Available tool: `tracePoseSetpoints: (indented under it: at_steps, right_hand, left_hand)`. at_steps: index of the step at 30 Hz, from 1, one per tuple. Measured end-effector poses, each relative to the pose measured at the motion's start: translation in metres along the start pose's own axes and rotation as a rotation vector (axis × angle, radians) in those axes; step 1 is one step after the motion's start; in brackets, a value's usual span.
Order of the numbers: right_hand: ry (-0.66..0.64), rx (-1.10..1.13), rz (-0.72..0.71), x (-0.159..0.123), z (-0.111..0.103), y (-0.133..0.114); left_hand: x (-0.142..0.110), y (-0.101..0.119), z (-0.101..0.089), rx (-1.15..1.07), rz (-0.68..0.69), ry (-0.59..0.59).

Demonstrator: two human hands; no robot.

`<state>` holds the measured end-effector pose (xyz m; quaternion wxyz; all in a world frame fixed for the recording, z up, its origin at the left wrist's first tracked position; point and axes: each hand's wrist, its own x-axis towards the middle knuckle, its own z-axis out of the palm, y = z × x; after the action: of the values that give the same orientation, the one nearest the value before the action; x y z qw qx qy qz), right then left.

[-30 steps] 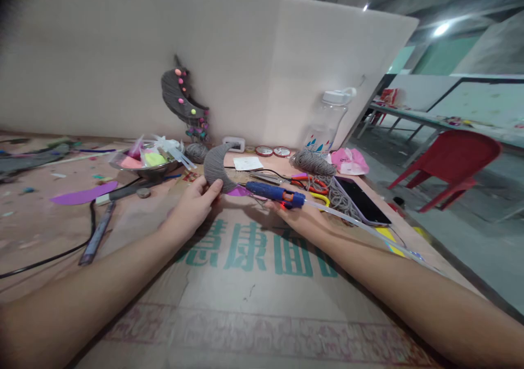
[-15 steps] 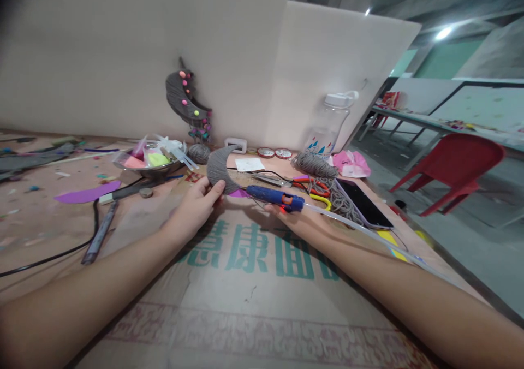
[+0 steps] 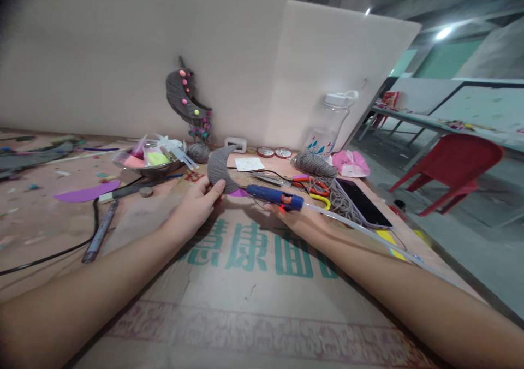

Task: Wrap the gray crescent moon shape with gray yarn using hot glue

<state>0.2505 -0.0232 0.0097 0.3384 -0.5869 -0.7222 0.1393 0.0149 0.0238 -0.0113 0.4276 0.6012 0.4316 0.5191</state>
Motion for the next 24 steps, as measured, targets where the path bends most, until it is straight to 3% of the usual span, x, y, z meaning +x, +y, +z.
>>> tracePoseSetpoints:
  at_steps: [24]
  right_hand:
    - [0.027,0.040,0.061,-0.0007,0.0021,0.0009]
  left_hand:
    - [0.0009,-0.0016,-0.0018,-0.021,0.001,-0.004]
